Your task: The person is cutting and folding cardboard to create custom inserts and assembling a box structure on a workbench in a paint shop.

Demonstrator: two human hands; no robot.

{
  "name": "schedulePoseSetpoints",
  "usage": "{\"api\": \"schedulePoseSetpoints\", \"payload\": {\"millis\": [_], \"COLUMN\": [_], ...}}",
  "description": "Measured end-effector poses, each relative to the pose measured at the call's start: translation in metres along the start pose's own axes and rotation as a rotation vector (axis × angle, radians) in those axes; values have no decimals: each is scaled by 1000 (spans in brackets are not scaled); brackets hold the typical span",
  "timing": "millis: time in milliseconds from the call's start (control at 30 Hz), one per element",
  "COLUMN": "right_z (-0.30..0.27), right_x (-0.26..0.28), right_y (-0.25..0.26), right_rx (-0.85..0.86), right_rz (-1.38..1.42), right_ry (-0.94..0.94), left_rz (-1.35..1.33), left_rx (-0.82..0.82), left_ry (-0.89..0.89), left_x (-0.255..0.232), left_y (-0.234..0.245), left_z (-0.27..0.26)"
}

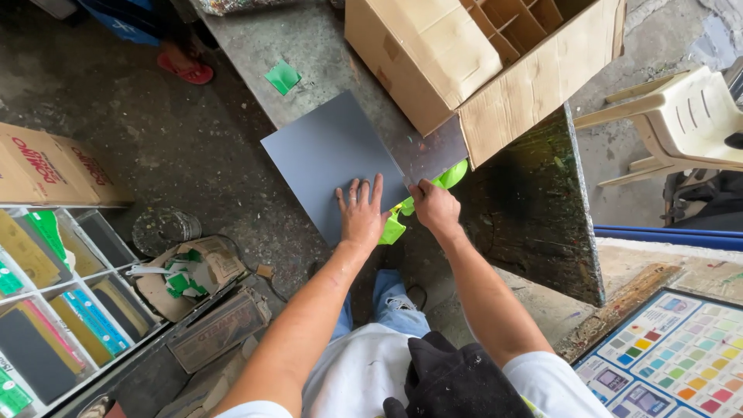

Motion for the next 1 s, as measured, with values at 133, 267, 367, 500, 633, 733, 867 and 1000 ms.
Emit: {"api": "schedulePoseSetpoints", "payload": {"millis": [133, 267, 367, 500, 633, 733, 867, 1000], "right_z": [1, 1, -2, 3, 11, 6, -35, -116], "right_x": [11, 11, 14, 2, 3, -15, -84, -142], "right_y": [2, 1, -1, -11, -9, 1, -13, -38], "right_rx": [-43, -45, -24, -47, -73, -133, -200, 38], "right_rz": [-77, -83, -91, -113, -77, 216, 636, 1039], "right_ry": [0, -34, -41, -66, -40, 2, -100, -542], "left_rz": [-20, -40, -31, -19, -12, -30, -193, -653], "left_rx": [15, -6, -1, -43, 35, 17, -119, -464], "left_ry": [6, 11, 12, -2, 10, 31, 27, 609], "left_x": [-1, 1, 3, 2, 3, 5, 11, 73], "left_y": [-1, -1, -6, -9, -15, -8, 33, 115], "left_z": [-5, 0, -6, 0, -7, 4, -7, -49]}}
Point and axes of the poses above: each hand's wrist, its own z-axis towards the middle knuckle, its own y-axis out of the back of the hand, x = y × z, the point moved 8 cm from there along z, towards the middle knuckle, and after that the axes turned 6 degrees about -z, right-handed, at the moved point
